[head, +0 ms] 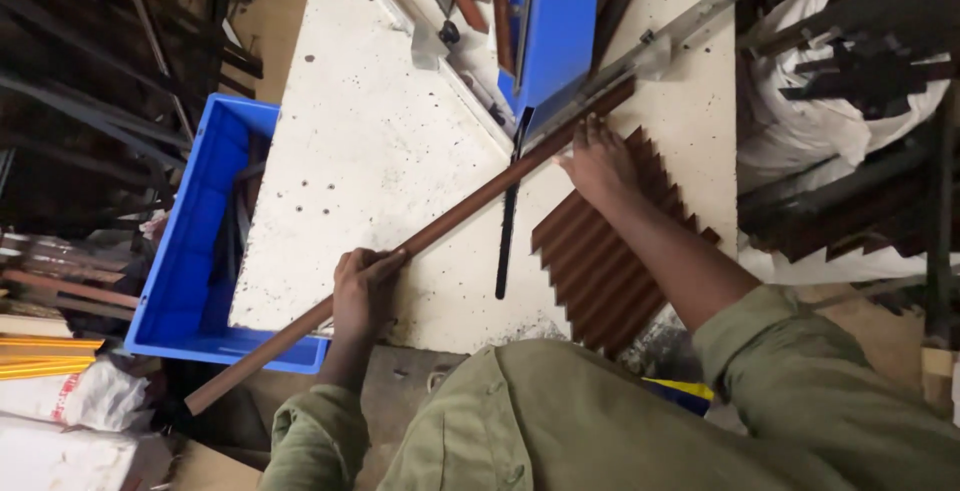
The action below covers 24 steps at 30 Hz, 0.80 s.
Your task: Cutting pieces of wood molding into mitered frame segments using a manual guillotine miter trimmer.
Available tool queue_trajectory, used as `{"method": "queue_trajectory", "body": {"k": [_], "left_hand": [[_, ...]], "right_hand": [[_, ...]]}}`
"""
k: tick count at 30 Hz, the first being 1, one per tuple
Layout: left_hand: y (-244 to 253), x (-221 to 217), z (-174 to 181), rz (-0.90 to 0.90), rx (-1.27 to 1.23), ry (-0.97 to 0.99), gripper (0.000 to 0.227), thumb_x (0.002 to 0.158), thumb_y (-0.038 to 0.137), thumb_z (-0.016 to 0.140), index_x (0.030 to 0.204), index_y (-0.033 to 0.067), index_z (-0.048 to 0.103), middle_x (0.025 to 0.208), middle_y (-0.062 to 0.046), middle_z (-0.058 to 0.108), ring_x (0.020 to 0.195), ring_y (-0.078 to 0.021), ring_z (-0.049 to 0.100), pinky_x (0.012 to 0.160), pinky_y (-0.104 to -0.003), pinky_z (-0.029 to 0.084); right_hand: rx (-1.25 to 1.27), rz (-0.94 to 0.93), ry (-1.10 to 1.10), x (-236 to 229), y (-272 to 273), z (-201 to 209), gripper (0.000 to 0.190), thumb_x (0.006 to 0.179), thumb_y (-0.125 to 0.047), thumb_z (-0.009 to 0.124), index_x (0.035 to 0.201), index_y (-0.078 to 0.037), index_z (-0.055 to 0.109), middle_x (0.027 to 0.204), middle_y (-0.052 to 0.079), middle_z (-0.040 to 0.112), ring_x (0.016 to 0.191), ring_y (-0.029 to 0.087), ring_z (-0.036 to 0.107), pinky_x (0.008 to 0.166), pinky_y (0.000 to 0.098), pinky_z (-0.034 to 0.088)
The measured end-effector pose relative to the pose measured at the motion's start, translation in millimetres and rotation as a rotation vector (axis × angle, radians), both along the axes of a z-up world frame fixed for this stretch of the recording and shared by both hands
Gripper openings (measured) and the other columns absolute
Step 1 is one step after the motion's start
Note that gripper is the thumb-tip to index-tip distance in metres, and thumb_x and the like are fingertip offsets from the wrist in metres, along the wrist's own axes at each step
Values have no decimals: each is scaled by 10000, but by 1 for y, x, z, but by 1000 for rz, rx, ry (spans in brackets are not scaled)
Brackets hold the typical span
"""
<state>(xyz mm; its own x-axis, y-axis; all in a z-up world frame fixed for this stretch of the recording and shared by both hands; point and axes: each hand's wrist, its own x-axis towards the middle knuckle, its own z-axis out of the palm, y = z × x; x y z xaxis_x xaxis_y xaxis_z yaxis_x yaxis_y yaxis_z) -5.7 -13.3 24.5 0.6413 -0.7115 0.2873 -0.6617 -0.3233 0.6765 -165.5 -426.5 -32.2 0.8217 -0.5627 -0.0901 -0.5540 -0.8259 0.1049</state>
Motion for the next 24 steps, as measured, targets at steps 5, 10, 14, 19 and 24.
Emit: {"method": "queue_trajectory", "body": {"k": [5,10,14,19,24], "left_hand": [[-6,20,-4,-22,22,94,263,816,73,795,1060,164,834,924,-73,696,905,-274,634,806,-395,544],[-11,32,1,-42,40,135,200,835,118,815,1031,150,831,918,-68,692,907,-273,632,812,-400,544],[-10,31,1,-53,52,154,208,842,131,815,1048,150,833,924,-75,690,909,-275,630,808,-407,540],[-5,20,-1,-27,52,97,222,826,129,815,1046,153,835,919,-81,690,912,-281,630,810,-407,542],[-5,2,-10,-11,57,68,234,847,92,782,1063,168,830,981,-71,716,948,-261,639,840,-381,550]], "right_hand": [[-88,-22,104,-2,0,-5,800,1046,-585,547,1483,84,524,1610,286,425,1504,379,407,1205,491,342],[-69,-43,187,7,0,5,779,1058,-589,525,1482,65,529,1619,277,422,1507,385,404,1200,504,342],[-7,-43,205,7,-12,-3,871,1013,-609,499,1544,65,347,1624,286,296,1521,411,282,1216,525,229],[179,-46,287,11,23,65,923,989,-664,425,1640,-75,140,1644,309,157,1534,448,150,1249,524,111],[257,-66,340,-29,64,74,792,999,-711,318,1642,-260,217,1682,305,89,1572,453,85,1271,542,87]]}}
